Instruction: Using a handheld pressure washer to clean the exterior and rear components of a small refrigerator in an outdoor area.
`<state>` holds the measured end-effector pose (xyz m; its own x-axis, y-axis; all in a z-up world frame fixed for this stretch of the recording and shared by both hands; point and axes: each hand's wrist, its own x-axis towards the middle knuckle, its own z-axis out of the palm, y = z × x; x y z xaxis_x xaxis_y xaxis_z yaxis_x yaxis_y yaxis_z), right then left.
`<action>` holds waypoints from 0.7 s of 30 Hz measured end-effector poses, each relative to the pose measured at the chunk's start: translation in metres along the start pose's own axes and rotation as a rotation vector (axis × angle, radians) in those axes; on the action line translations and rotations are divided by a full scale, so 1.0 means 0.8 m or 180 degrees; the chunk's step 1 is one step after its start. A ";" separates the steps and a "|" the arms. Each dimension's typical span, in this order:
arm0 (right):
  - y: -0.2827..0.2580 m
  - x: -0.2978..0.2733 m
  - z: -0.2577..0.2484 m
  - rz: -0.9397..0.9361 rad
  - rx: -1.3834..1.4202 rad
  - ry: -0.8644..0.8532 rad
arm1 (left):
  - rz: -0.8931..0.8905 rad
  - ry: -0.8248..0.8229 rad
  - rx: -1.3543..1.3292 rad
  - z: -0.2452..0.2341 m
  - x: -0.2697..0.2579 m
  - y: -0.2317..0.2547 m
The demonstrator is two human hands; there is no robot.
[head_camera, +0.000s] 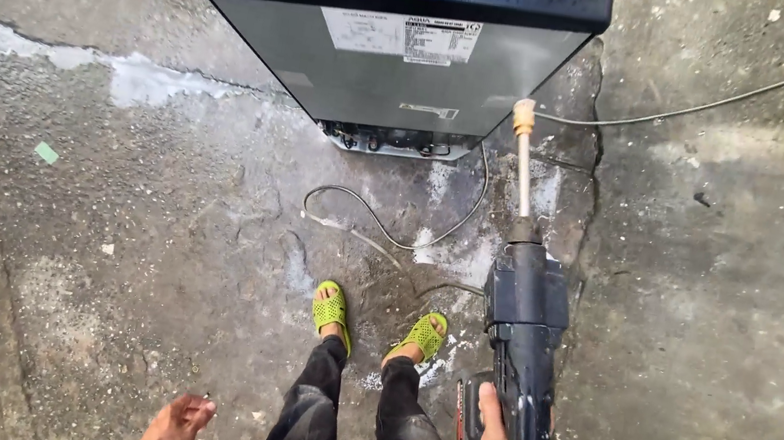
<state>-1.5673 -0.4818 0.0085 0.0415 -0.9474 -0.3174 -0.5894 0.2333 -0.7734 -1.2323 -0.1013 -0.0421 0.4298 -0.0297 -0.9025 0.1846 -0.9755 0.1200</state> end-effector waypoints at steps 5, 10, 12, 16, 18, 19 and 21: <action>-0.118 0.014 -0.022 0.0830 -0.0556 -0.0700 | 0.0327 0.0121 0.0072 -0.017 -0.030 0.037; -0.180 -0.028 -0.034 0.0809 -0.1250 -0.1193 | 0.0430 0.0248 -0.0235 -0.021 -0.048 0.016; -0.197 -0.049 -0.041 0.0926 -0.0769 -0.1385 | 0.0711 0.0369 -0.0071 -0.015 -0.031 -0.013; -0.171 -0.074 -0.033 -0.0178 -0.0864 -0.1682 | 0.0502 0.0220 -0.0229 -0.018 -0.050 -0.030; -0.185 -0.085 -0.014 -0.0324 -0.0771 -0.1833 | 0.0573 0.0236 -0.0319 -0.017 -0.044 -0.043; -0.202 -0.084 0.008 -0.0326 -0.0787 -0.1830 | 0.0574 0.0225 -0.0329 -0.020 -0.038 -0.046; -0.232 -0.083 0.049 0.0029 -0.0888 -0.1906 | 0.0320 0.0304 -0.0529 -0.022 -0.027 -0.054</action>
<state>-1.4290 -0.4537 0.1512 0.4297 -0.6411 -0.6358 -0.7754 0.0988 -0.6237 -1.2339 -0.0547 -0.0209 0.5336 -0.0965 -0.8402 0.2764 -0.9190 0.2811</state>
